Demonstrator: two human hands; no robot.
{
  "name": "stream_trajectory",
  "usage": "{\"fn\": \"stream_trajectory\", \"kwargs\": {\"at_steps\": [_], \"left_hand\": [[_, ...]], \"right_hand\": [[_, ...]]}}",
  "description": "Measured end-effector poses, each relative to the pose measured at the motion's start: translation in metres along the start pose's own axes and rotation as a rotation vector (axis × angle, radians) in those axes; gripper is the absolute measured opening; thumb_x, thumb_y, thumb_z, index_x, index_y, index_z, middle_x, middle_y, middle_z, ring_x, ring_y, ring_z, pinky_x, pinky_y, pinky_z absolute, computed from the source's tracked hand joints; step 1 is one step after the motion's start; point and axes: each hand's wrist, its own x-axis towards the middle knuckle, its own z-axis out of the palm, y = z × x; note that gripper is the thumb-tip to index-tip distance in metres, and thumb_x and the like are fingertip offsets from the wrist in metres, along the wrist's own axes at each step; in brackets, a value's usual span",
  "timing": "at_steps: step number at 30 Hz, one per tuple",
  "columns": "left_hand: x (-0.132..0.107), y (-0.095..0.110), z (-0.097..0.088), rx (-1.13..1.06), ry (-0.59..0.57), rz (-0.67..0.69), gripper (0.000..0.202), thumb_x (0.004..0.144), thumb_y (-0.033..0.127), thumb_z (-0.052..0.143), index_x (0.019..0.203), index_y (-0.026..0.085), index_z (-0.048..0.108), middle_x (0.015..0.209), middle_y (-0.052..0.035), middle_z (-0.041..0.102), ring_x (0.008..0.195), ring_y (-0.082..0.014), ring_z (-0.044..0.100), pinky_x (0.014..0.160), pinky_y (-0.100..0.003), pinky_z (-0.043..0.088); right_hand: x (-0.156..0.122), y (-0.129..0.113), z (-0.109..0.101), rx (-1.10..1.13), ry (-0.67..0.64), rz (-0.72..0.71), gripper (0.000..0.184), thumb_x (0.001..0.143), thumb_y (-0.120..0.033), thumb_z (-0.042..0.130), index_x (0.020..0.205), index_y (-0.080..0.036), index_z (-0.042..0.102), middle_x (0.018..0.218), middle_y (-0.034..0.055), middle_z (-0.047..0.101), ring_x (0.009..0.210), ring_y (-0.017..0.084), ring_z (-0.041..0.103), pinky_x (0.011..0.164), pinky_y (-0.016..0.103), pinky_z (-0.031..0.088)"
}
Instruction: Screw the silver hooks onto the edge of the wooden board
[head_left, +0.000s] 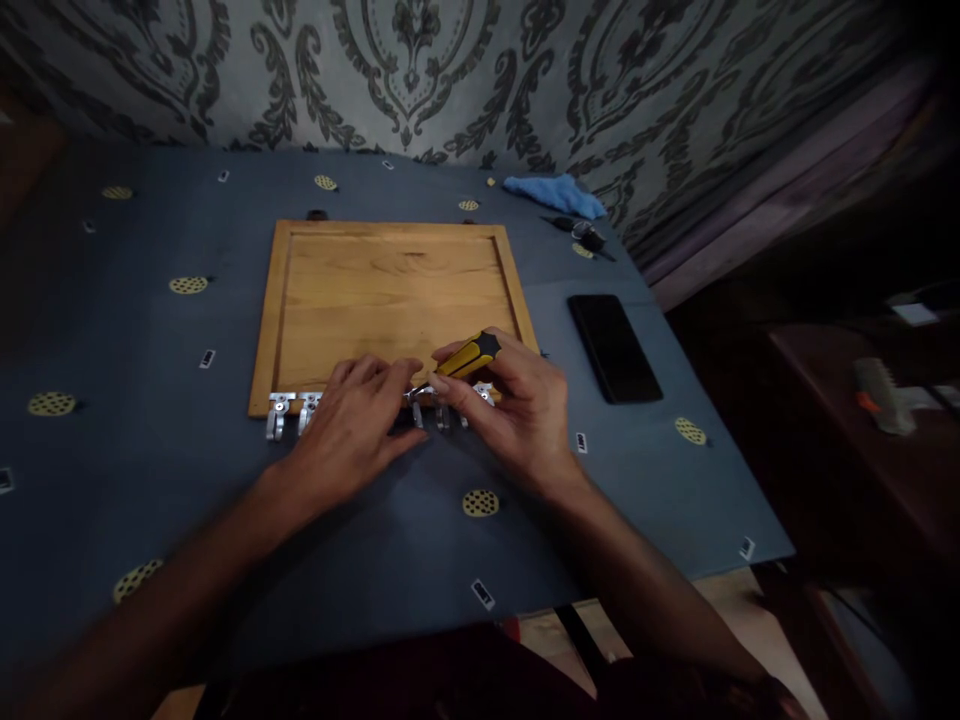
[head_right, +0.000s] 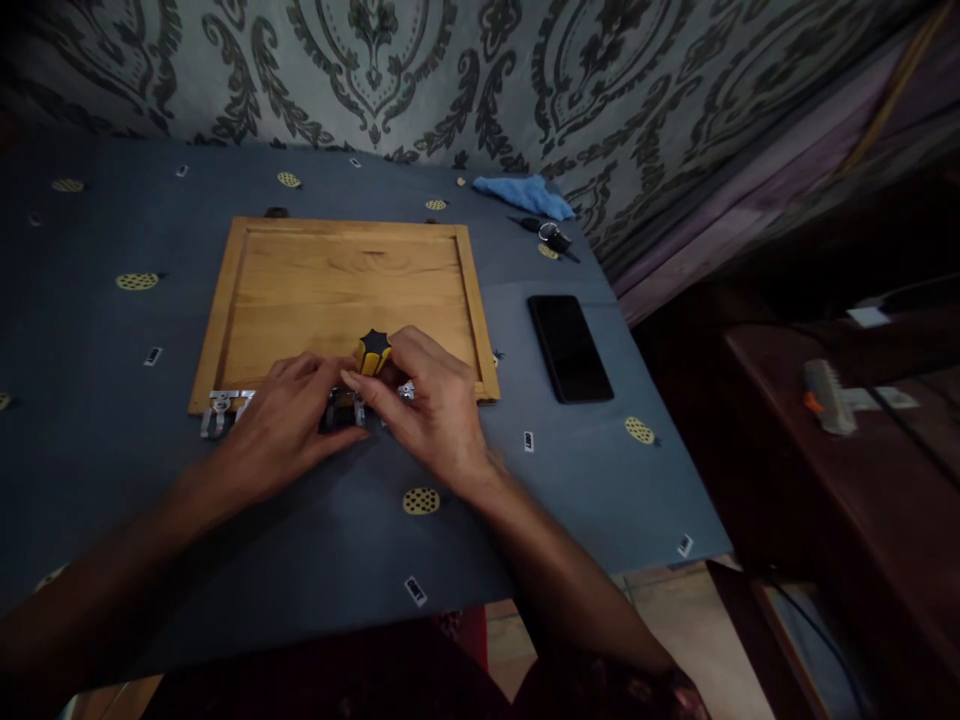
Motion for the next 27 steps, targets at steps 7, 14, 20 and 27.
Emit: {"fn": "stream_trajectory", "kwargs": {"at_steps": [7, 14, 20, 27], "left_hand": [[-0.001, 0.001, -0.002, 0.004, -0.012, -0.006, 0.048, 0.083, 0.028, 0.078, 0.123, 0.021, 0.052, 0.111, -0.0076, 0.07, 0.107, -0.0305, 0.062, 0.094, -0.046, 0.049], [-0.002, 0.003, -0.003, 0.002, -0.026, -0.04, 0.053, 0.085, 0.025, 0.077, 0.129, 0.022, 0.049, 0.115, -0.0079, 0.068, 0.111, -0.0294, 0.06, 0.095, -0.045, 0.049], [-0.003, 0.003, -0.001, 0.016, -0.011, -0.014, 0.056, 0.084, 0.027, 0.079, 0.129, 0.02, 0.048, 0.11, -0.0076, 0.069, 0.107, -0.0293, 0.06, 0.094, -0.043, 0.049], [-0.003, 0.003, -0.003, 0.024, -0.011, 0.011, 0.057, 0.085, 0.028, 0.078, 0.131, 0.016, 0.047, 0.112, -0.0093, 0.068, 0.108, -0.029, 0.059, 0.096, -0.043, 0.049]], "right_hand": [[-0.005, 0.001, 0.003, -0.048, 0.06, -0.063, 0.015, 0.092, -0.026, 0.069, 0.079, -0.021, 0.064, 0.074, -0.0005, 0.066, 0.068, 0.014, 0.064, 0.059, 0.029, 0.049], [-0.02, 0.011, 0.005, -0.006, 0.16, -0.136, 0.01, 0.09, -0.018, 0.071, 0.096, -0.026, 0.067, 0.095, 0.0005, 0.076, 0.082, 0.016, 0.071, 0.068, 0.033, 0.058], [-0.015, 0.009, 0.001, 0.112, 0.232, -0.07, 0.006, 0.091, -0.02, 0.069, 0.094, -0.026, 0.068, 0.096, 0.0031, 0.077, 0.081, 0.019, 0.072, 0.069, 0.038, 0.061], [-0.015, 0.006, 0.0, 0.083, 0.187, -0.043, 0.006, 0.089, -0.02, 0.072, 0.087, -0.025, 0.069, 0.09, 0.0011, 0.076, 0.078, 0.017, 0.07, 0.067, 0.034, 0.059]]}}
